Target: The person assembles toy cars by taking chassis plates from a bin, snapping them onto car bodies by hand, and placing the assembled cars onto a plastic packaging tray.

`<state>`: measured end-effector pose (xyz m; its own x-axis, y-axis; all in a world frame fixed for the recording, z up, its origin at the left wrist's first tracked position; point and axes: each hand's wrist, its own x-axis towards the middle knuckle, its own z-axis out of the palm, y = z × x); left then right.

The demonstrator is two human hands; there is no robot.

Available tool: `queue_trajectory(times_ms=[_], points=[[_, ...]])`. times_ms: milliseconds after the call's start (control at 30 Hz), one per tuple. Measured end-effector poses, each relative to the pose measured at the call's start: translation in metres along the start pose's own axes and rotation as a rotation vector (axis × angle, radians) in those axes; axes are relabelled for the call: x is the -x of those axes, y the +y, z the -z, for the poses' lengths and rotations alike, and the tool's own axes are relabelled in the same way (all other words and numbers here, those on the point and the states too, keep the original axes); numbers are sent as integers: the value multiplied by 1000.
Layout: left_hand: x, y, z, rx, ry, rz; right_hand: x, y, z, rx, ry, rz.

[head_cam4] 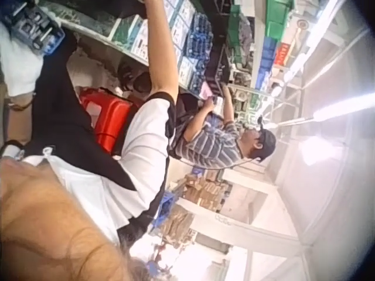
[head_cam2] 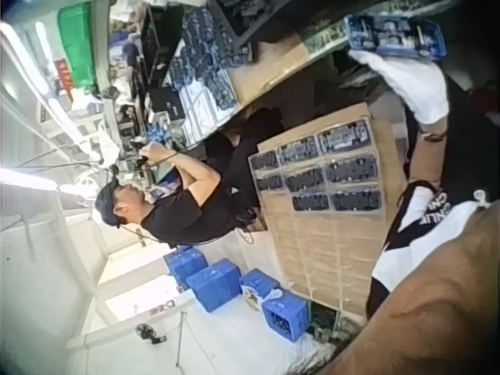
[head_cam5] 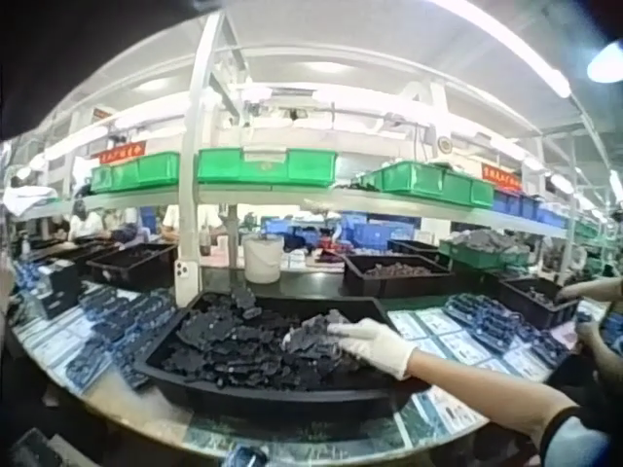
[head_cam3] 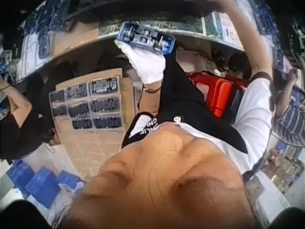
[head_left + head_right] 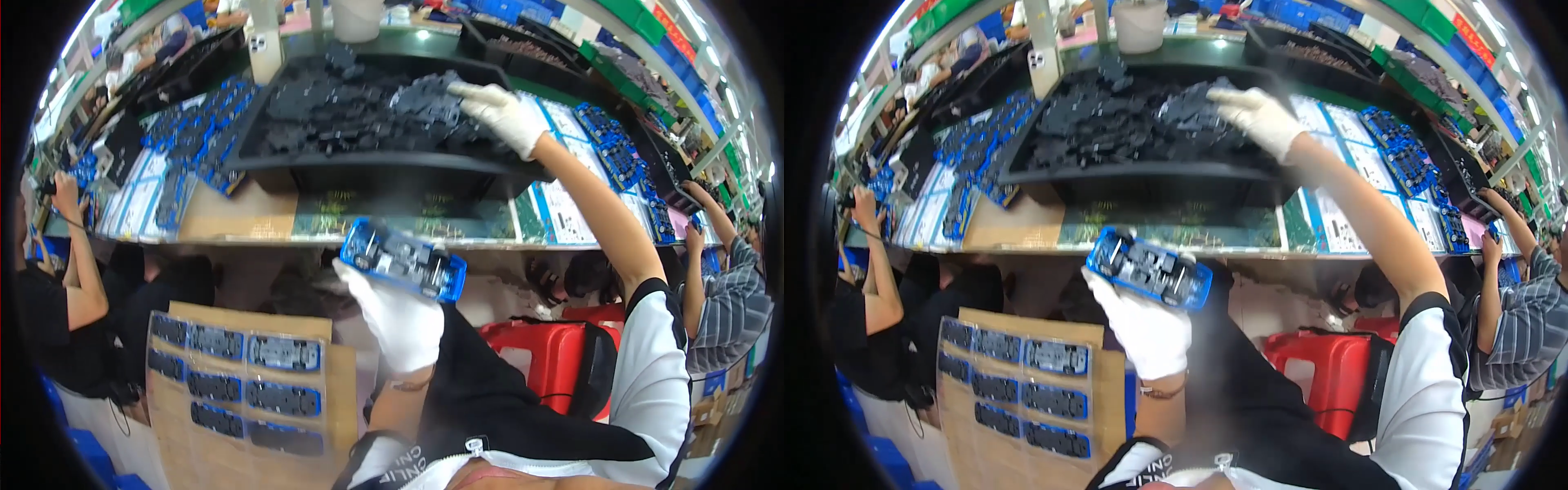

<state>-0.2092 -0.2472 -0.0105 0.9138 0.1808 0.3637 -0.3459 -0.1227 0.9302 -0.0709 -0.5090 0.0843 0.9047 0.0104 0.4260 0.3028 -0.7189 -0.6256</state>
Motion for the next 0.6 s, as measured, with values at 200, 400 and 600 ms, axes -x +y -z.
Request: queue_trajectory(times_ms=[200, 400, 600], points=[[3, -18, -1, -81, 64, -16, 63, -95, 1, -259, 29, -289], [10, -28, -1, -469, 70, -259, 137, -127, -26, 48, 18, 71], [19, -8, -1, -459, 32, -13, 169, -137, -58, 274, 110, 118]])
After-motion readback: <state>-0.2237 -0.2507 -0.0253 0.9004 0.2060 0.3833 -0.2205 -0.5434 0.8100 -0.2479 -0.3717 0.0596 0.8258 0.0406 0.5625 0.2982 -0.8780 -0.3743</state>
